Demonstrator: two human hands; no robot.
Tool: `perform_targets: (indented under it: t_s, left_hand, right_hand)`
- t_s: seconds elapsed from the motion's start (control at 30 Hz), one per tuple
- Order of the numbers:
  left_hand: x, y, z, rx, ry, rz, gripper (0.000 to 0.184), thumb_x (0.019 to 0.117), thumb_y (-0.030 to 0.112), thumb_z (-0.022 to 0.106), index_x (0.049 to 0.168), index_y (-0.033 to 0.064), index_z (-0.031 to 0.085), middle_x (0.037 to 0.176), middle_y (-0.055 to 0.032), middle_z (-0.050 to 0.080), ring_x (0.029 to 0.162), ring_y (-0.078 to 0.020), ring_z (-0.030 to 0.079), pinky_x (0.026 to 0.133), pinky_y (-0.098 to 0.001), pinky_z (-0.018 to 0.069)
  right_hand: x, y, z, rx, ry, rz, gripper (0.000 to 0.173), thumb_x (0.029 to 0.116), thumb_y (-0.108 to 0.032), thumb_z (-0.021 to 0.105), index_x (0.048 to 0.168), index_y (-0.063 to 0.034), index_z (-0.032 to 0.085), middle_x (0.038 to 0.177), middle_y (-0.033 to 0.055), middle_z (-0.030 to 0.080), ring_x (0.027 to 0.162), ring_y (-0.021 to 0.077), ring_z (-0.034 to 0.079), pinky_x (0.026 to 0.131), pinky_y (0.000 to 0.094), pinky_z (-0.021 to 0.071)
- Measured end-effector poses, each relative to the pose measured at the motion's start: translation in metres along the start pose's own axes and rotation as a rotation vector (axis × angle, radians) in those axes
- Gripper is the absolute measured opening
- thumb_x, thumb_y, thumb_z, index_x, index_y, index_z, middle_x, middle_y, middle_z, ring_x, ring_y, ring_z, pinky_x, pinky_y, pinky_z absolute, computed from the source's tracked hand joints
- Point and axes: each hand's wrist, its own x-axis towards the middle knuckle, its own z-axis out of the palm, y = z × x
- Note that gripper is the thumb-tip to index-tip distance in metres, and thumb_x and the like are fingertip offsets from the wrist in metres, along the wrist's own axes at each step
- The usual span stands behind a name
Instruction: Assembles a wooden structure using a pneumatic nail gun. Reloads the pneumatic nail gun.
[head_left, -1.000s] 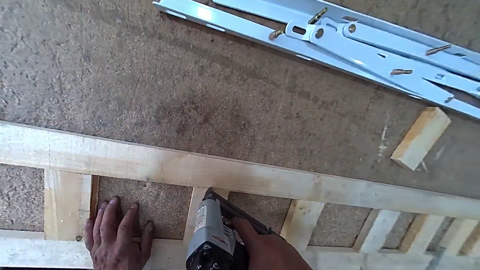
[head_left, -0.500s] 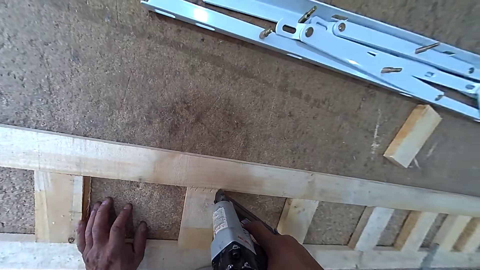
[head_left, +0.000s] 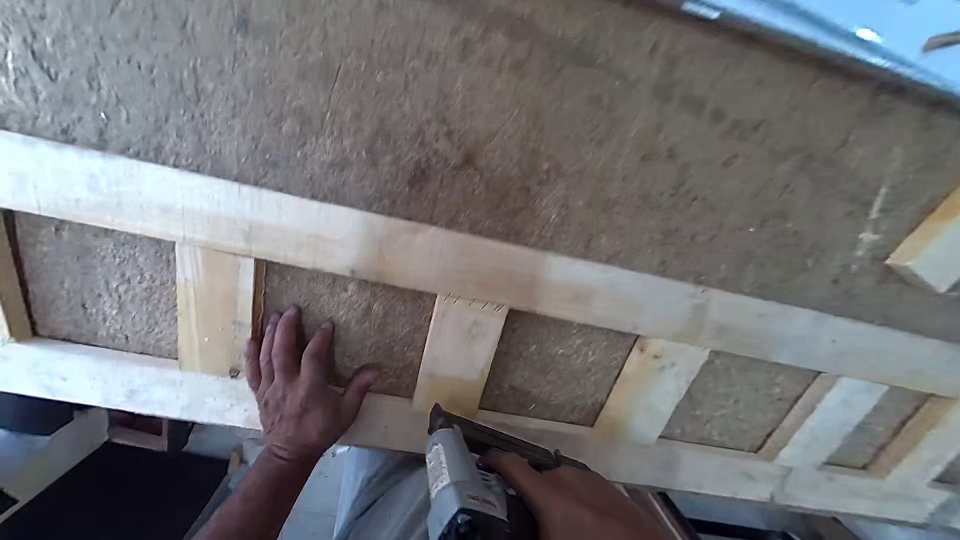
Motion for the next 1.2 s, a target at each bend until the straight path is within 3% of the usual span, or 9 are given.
perform_targets:
  t_s: [0.17, 0.47, 0.67, 0.77, 0.9, 1.2]
  left_hand:
    - [-0.001, -0.002, 0.002, -0.014, -0.012, 0.002, 0.078, 0.0882, 0.076, 0.052, 0.135, 0.0152, 0.063, 0.154, -0.0218, 0.047, 0.148, -0.0409, 0.039, 0.121, -0.0646, 0.0222]
    - [0.000, 0.001, 0.002, -0.008, -0.010, -0.013, 0.071, 0.0914, 0.070, 0.052, 0.133, 0.0147, 0.066, 0.154, -0.0194, 0.049, 0.147, -0.0381, 0.040, 0.122, -0.0628, 0.0221]
    - [0.000, 0.002, 0.002, -0.012, -0.009, -0.018, 0.067, 0.0932, 0.066, 0.052, 0.133, 0.0148, 0.066, 0.154, -0.0169, 0.049, 0.147, -0.0361, 0.041, 0.123, -0.0608, 0.0226]
    - [0.000, 0.003, 0.002, -0.023, 0.001, -0.019, 0.065, 0.0939, 0.064, 0.052, 0.133, 0.0145, 0.067, 0.154, -0.0170, 0.050, 0.147, -0.0361, 0.042, 0.123, -0.0606, 0.0225]
    - [-0.001, 0.001, 0.003, -0.023, -0.011, -0.024, 0.063, 0.0954, 0.061, 0.050, 0.133, 0.0137, 0.067, 0.154, -0.0169, 0.049, 0.147, -0.0354, 0.042, 0.123, -0.0603, 0.0230]
    - [0.000, 0.001, 0.004, -0.020, 0.002, -0.021, 0.058, 0.0971, 0.056, 0.050, 0.132, 0.0133, 0.068, 0.154, -0.0157, 0.050, 0.147, -0.0347, 0.042, 0.123, -0.0593, 0.0240]
  right_hand:
    - [0.021, -0.016, 0.017, -0.047, 0.022, -0.008, 0.065, 0.0912, -0.061, 0.064, 0.141, -0.0215, 0.051, 0.084, 0.0128, 0.072, 0.082, 0.0371, 0.073, 0.069, 0.0582, 0.0563]
    - [0.024, -0.012, 0.029, -0.101, 0.096, -0.054, 0.067, 0.0875, -0.062, 0.067, 0.136, -0.0185, 0.053, 0.082, 0.0104, 0.070, 0.078, 0.0342, 0.072, 0.064, 0.0550, 0.0557]
    - [0.026, -0.023, 0.022, -0.077, 0.016, 0.010, 0.063, 0.0885, -0.054, 0.069, 0.133, -0.0122, 0.052, 0.093, 0.0145, 0.069, 0.090, 0.0372, 0.070, 0.072, 0.0566, 0.0554]
    - [0.025, -0.018, 0.028, -0.052, 0.047, -0.006, 0.070, 0.0886, -0.057, 0.069, 0.140, -0.0139, 0.049, 0.094, 0.0143, 0.070, 0.090, 0.0371, 0.071, 0.073, 0.0567, 0.0561]
    - [0.021, -0.013, 0.028, -0.049, 0.044, 0.021, 0.063, 0.0877, -0.050, 0.071, 0.134, -0.0121, 0.051, 0.094, 0.0145, 0.069, 0.090, 0.0365, 0.071, 0.072, 0.0562, 0.0558]
    - [0.011, 0.009, 0.037, -0.018, 0.095, 0.035, 0.068, 0.0861, -0.056, 0.071, 0.137, -0.0151, 0.052, 0.092, 0.0139, 0.070, 0.088, 0.0363, 0.072, 0.072, 0.0562, 0.0564]
